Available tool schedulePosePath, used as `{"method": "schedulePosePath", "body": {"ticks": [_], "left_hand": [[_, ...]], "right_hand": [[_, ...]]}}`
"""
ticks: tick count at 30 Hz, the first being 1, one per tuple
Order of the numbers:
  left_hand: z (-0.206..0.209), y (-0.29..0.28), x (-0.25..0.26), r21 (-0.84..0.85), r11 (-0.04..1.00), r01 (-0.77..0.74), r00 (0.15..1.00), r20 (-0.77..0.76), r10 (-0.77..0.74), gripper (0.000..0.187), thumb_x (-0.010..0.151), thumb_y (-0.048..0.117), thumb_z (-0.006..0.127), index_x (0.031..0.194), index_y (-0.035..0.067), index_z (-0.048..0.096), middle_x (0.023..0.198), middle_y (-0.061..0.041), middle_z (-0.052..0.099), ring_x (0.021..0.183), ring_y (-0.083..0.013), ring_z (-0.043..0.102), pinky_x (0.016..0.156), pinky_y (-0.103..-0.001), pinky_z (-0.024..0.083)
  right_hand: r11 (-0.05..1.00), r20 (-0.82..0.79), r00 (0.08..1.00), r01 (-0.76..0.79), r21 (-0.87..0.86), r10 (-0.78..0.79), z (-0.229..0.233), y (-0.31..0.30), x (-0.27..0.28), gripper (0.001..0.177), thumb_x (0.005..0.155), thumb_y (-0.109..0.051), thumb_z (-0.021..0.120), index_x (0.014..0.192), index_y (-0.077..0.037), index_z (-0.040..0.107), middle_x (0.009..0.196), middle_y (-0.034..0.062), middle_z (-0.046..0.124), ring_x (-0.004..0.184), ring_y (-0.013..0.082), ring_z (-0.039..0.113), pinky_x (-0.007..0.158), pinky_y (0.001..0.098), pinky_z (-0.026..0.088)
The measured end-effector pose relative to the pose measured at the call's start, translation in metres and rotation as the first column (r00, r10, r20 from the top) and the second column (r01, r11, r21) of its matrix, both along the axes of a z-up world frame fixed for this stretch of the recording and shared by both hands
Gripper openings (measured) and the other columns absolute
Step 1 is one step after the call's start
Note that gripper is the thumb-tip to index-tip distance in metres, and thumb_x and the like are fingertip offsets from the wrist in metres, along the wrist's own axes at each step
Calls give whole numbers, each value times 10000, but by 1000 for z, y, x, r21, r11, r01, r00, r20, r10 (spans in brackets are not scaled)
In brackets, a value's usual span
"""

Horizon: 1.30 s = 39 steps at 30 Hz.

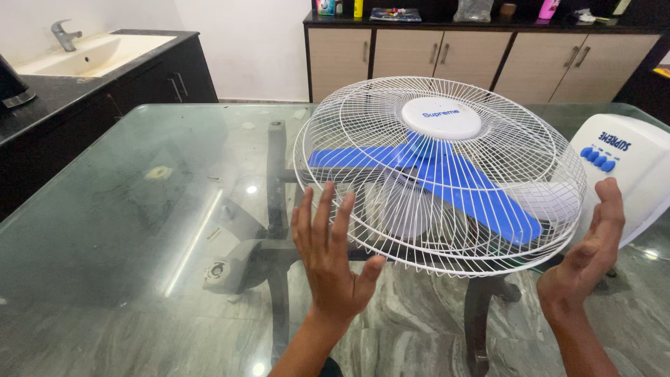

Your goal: The person assembles a table fan by attaching the front wire cage to the fan body. They use a green screwdriver to tighten the central nut securing the cage, then place the center cap over the nut.

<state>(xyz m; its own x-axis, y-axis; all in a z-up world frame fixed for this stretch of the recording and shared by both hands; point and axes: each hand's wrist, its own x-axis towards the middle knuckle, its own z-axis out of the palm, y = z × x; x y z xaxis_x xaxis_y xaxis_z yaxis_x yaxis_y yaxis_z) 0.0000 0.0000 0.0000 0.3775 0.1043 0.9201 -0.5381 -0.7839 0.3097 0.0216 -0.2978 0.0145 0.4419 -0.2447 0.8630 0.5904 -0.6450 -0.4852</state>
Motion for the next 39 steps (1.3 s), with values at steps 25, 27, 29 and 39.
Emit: {"method": "schedulePosePath", "body": {"ticks": [25, 27, 29, 39], "left_hand": [[12, 15, 0, -104, 988, 113, 993, -27, -116, 668, 1031, 549, 511, 1545, 123, 485, 1617, -153, 451, 1588, -427, 280, 1282, -631, 247], [12, 15, 0, -104, 989, 106, 994, -20, -109, 669, 1022, 550, 519, 1542, 130, 488, 1615, -151, 451, 1588, -429, 285, 1284, -630, 248], [11, 17, 0, -121, 985, 121, 992, -30, -126, 680, 1026, 549, 525, 1551, 120, 477, 1626, -159, 438, 1589, -437, 277, 1285, -622, 252], [10, 23, -2, -150, 970, 193, 980, -9, -197, 792, 1027, 536, 544, 1622, 50, 350, 1696, -192, 350, 1621, -417, 235, 1318, -584, 221]], "right_hand": [[916, -62, 952, -269, 297, 300, -3, -12, 17, 825, 1115, -631, 418, 1570, 49, 314, 1519, 261, 466, 1439, 310, 491, 1216, 434, 389], [958, -67, 978, -180, 222, 199, -3, -11, 15, 801, 1153, -639, 410, 1552, 55, 382, 1510, 269, 487, 1443, 308, 492, 1233, 430, 379], [988, -122, 989, -65, 142, 82, -2, -9, 9, 797, 1139, -650, 395, 1523, 49, 412, 1452, 271, 533, 1371, 305, 535, 1164, 426, 417], [987, -60, 998, 6, -160, -16, 34, 5, -25, 707, 1061, -618, 448, 1238, 50, 595, 1279, 253, 592, 1245, 389, 576, 1079, 507, 450]]}}
